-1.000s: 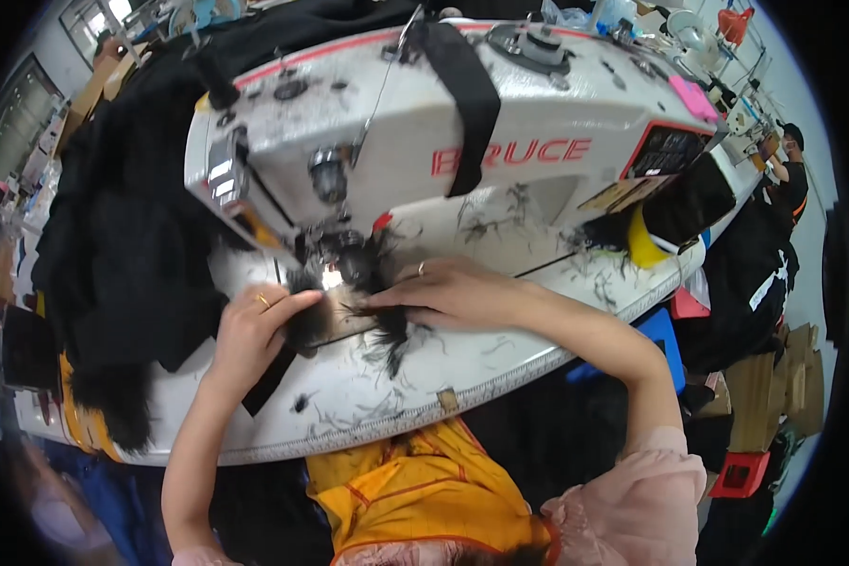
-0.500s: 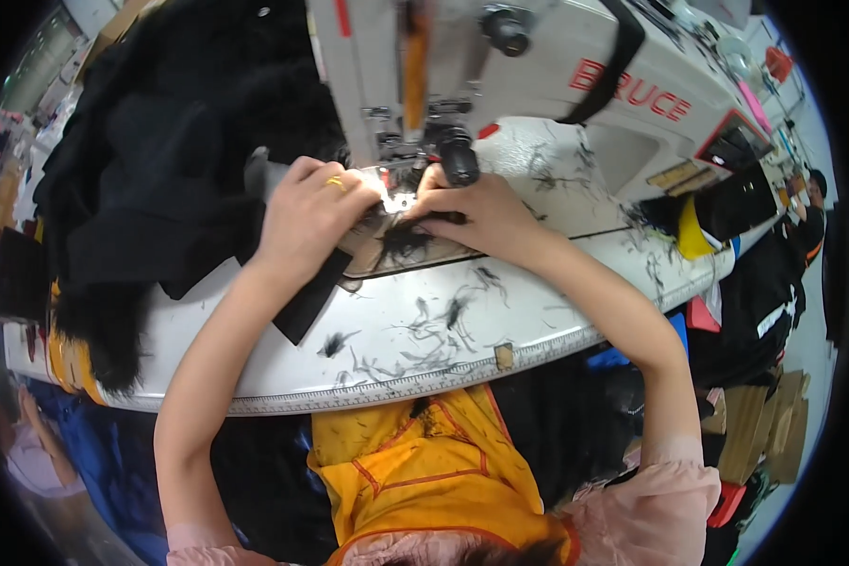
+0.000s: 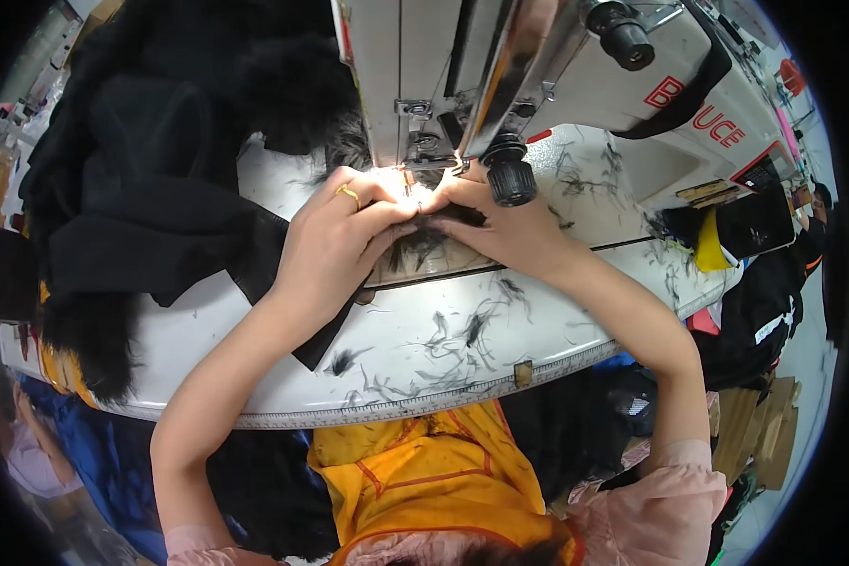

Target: Sewing black fur trim onto a black fabric garment using an industrial sewing machine.

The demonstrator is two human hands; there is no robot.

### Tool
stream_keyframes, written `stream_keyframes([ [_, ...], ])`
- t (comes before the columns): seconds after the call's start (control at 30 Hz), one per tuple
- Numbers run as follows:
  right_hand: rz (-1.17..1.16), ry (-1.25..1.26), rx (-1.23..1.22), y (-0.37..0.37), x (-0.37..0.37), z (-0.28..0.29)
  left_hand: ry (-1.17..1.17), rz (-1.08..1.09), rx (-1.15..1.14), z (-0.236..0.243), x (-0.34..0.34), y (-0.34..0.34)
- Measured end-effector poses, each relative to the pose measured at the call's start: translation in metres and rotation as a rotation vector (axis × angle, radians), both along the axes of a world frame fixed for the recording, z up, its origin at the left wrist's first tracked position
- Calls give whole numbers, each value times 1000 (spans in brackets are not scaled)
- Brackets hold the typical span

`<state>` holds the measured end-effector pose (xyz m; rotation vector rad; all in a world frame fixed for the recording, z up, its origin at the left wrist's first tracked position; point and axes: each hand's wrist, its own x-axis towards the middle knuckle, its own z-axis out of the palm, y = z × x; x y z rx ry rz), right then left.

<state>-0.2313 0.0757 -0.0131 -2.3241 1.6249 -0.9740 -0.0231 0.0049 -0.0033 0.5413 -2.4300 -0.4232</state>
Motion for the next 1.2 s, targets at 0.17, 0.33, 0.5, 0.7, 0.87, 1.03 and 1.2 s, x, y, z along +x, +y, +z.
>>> stream_keyframes([
  [0.17,-24,46,15,3,2,1,-37,3,30,0,7,0],
  [0.33,-9,19,40,-1,4,0,-13,6,132,3,7,-6],
  [0.5,-67,-190,291,-10,5,1,12,12,313,3,3,-8],
  [0.7,-159,-99,263,-10,-1,-2,-19,41,72,2,-2,-19],
  [0.87,-197,-161,88,-24,-4,-22,49,5,273,5,-5,-28],
  [1.03,-201,-123,311,-23,-9,-25,61,42,274,2,-5,-30],
  [1.2,-233,-14,296,-17,-4,-8,52,27,244,1,-7,-31],
])
